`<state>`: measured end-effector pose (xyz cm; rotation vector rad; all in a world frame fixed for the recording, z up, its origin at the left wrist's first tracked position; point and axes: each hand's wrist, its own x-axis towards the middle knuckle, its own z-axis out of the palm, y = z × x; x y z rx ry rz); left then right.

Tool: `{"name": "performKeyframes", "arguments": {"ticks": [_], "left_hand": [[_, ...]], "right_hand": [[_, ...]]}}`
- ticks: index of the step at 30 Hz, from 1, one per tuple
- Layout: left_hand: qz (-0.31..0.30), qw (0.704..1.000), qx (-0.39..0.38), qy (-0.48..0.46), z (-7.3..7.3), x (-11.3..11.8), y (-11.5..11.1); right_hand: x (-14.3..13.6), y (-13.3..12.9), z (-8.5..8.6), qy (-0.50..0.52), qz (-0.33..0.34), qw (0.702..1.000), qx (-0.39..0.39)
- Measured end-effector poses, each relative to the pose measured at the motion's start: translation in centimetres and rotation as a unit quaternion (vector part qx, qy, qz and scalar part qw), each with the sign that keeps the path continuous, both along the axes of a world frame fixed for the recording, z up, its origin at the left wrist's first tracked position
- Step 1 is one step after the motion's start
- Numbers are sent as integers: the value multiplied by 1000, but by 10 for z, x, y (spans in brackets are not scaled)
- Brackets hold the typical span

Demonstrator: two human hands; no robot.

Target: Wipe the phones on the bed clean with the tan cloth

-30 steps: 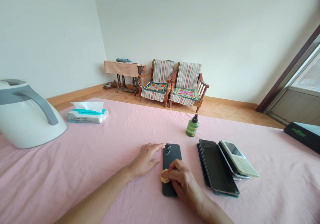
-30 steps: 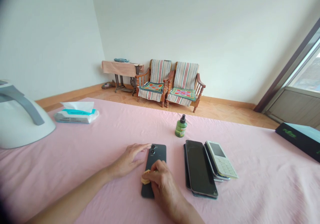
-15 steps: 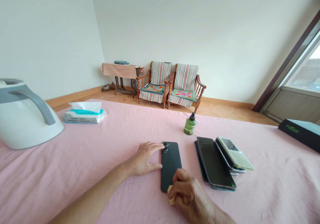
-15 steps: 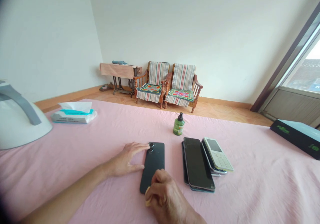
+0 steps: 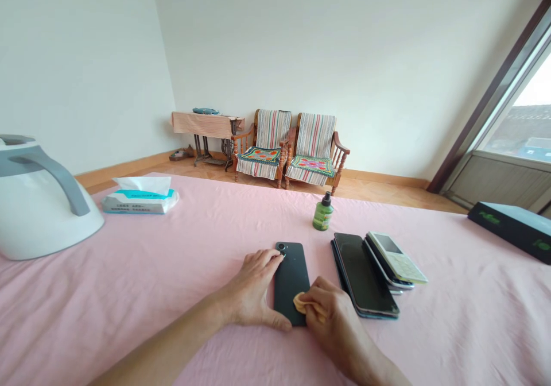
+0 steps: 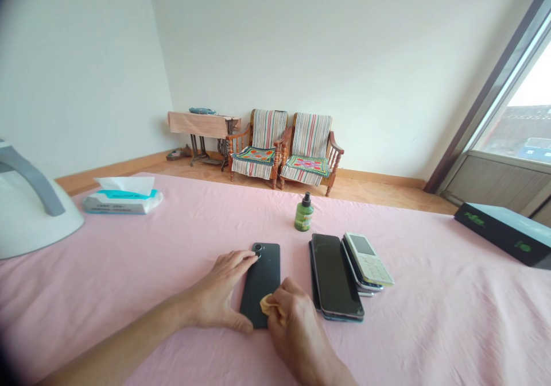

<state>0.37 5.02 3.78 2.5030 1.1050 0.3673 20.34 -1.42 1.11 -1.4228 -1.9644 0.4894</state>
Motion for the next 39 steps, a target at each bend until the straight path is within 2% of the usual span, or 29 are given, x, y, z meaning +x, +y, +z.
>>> {"name": "performKeyframes", "arguments": {"ticks": [5, 9, 11, 16, 19, 22, 29, 32, 35, 39], "left_hand": [[0, 1000, -7, -12, -2, 0, 0], [6, 1000, -6, 11, -2, 0, 0], [5, 1000, -2, 19, -1, 1, -1], [5, 1000, 6, 12, 0, 2, -1], [4, 1000, 4, 4, 0, 2, -1], [5, 1000, -3, 6, 0, 2, -1], [3, 1000, -1, -10, 0, 1, -1], [3, 1000, 0, -6, 0, 1, -1], [5, 1000, 0, 1, 0, 1, -1], [7, 1000, 3, -2, 1, 2, -3]], "right_hand": [[-3, 27, 2, -96, -61, 993, 12], [-5, 42, 7, -109, -81, 991, 16], [-5, 37, 7, -112, -78, 991, 15], [-2, 5, 2, -125, -65, 990, 3], [-2, 2, 3, -146, -72, 987, -5], [-5, 20, 8, -166, -94, 982, -8], [-13, 89, 9, -197, -160, 967, -28], [-16, 104, 7, -206, -175, 962, -39], [-17, 101, 8, -216, -179, 959, -34], [-19, 70, 11, -222, -166, 961, -13]]}}
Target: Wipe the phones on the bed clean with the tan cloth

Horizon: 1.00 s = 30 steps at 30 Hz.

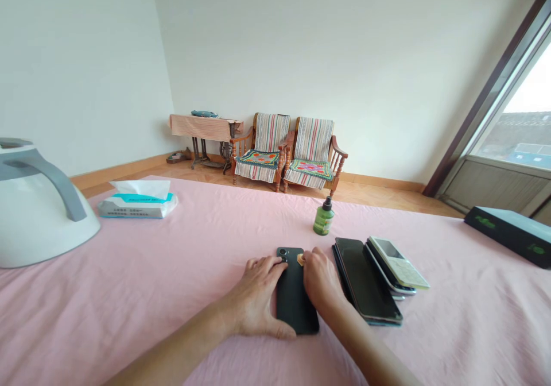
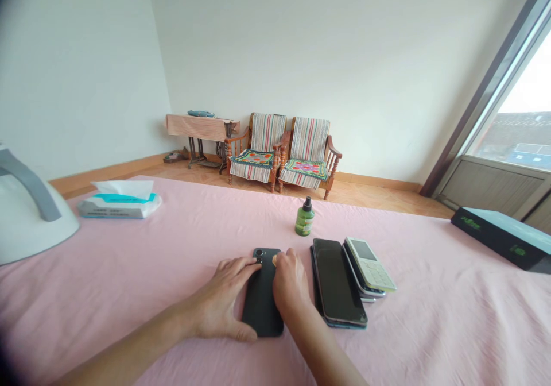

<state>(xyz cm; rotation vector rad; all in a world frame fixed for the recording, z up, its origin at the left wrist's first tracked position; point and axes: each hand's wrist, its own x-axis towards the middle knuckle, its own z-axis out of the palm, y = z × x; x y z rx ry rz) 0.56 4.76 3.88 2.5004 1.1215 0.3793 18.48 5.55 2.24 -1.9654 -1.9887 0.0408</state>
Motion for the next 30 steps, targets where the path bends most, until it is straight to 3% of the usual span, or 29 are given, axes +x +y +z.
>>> {"name": "performKeyframes", "arguments": {"ticks": [6, 11, 15, 22, 30], "left_hand": [[-4, 1000, 11, 2, -2, -1, 1], [-39, 999, 6, 19, -6, -9, 8], [-50, 999, 0, 21, -6, -11, 11], [-51, 999, 13, 6, -9, -10, 12], [-61, 998, 8, 18, -7, -12, 12]], "right_hand": [[1, -63, -3, 21, 51, 998, 16], [13, -92, -12, 86, 113, 989, 35], [16, -98, -7, 126, 150, 981, 0], [-12, -88, 2, 169, 234, 958, -11], [13, -90, -5, 188, 238, 953, 5]]}}
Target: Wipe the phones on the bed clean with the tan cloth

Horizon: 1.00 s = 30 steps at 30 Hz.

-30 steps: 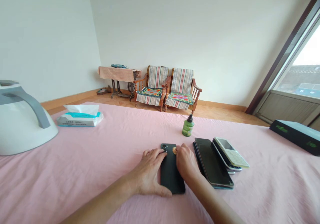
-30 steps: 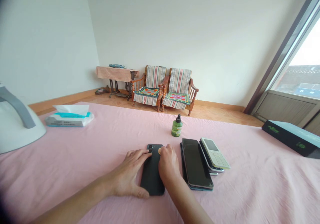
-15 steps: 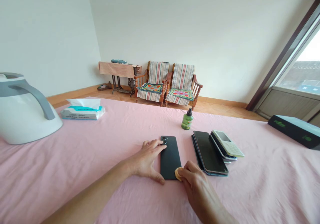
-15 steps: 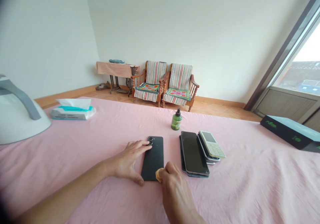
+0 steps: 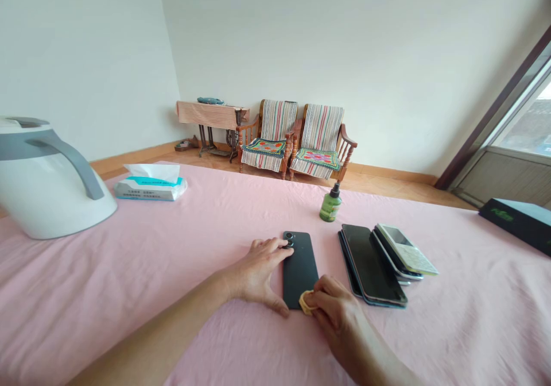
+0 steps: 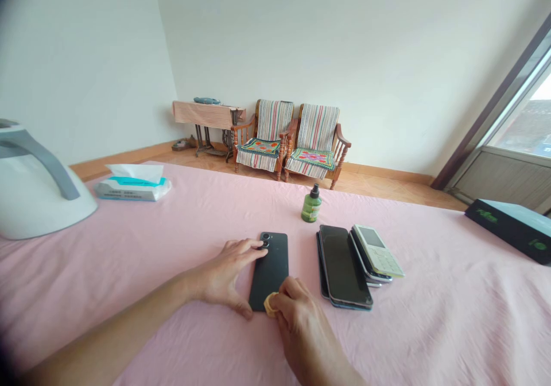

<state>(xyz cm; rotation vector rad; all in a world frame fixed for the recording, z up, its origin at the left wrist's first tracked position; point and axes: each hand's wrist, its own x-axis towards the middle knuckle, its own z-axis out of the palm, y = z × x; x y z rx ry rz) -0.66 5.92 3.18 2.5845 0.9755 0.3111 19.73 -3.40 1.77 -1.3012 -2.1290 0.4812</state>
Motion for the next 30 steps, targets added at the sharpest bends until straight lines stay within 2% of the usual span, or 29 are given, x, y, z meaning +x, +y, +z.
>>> {"name": "performKeyframes", "arguments": {"ticks": [7, 11, 15, 19, 24, 27, 30], "left_hand": [[8, 1000, -3, -3, 0, 1, 1], [11, 1000, -4, 8, -1, 0, 2], [11, 1000, -20, 11, 5, -1, -3], [16, 999, -34, -20, 10, 1, -10], [17, 996, -50, -79, 8, 12, -25], [29, 996, -35, -78, 9, 19, -33], [34, 996, -27, -75, 12, 22, -36]], "right_hand": [[-27, -3, -5, -28, 6, 998, 52], [-12, -5, -15, -38, -49, 996, 60], [6, -6, -18, -52, -91, 993, 53], [2, -4, -7, 51, -119, 992, 8], [-12, 2, 13, 141, -182, 972, -52], [-10, 9, 15, 191, -199, 957, -84], [-5, 15, 10, 309, -179, 921, -158]]}}
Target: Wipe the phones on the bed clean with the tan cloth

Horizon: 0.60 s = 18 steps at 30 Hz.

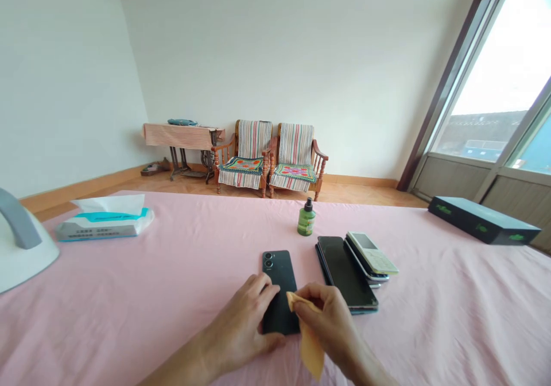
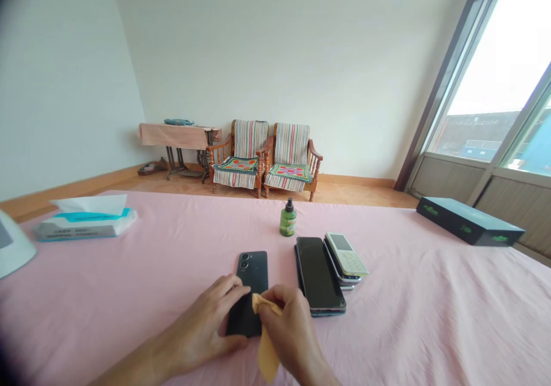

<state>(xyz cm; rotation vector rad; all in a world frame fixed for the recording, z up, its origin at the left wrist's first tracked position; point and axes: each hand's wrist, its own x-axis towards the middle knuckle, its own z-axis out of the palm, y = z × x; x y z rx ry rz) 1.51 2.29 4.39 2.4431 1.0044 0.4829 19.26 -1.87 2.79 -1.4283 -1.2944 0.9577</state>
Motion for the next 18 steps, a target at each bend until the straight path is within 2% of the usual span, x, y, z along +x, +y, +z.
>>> {"name": "performKeyframes", "arguments": {"ticks": [3, 5, 9, 12, 15, 18], "left_hand": [[4, 1000, 9, -8, 4, 1, -1], [15, 1000, 9, -24, 6, 1, -2], [51, 995, 5, -86, 7, 2, -3], [109, 983, -26, -143, 7, -1, 2], [188, 954, -103, -207, 2, -7, 15], [226, 931, -174, -228, -8, -10, 30]], "right_hand": [[0, 3, 0, 158, 30, 987, -29], [-6, 3, 6, 222, 33, 974, -26], [-27, 4, 24, 258, 39, 965, 3], [-35, 5, 29, 268, 36, 963, 16], [-32, 3, 17, 237, 25, 971, 14], [-22, -2, -3, 167, 0, 985, 40]]}}
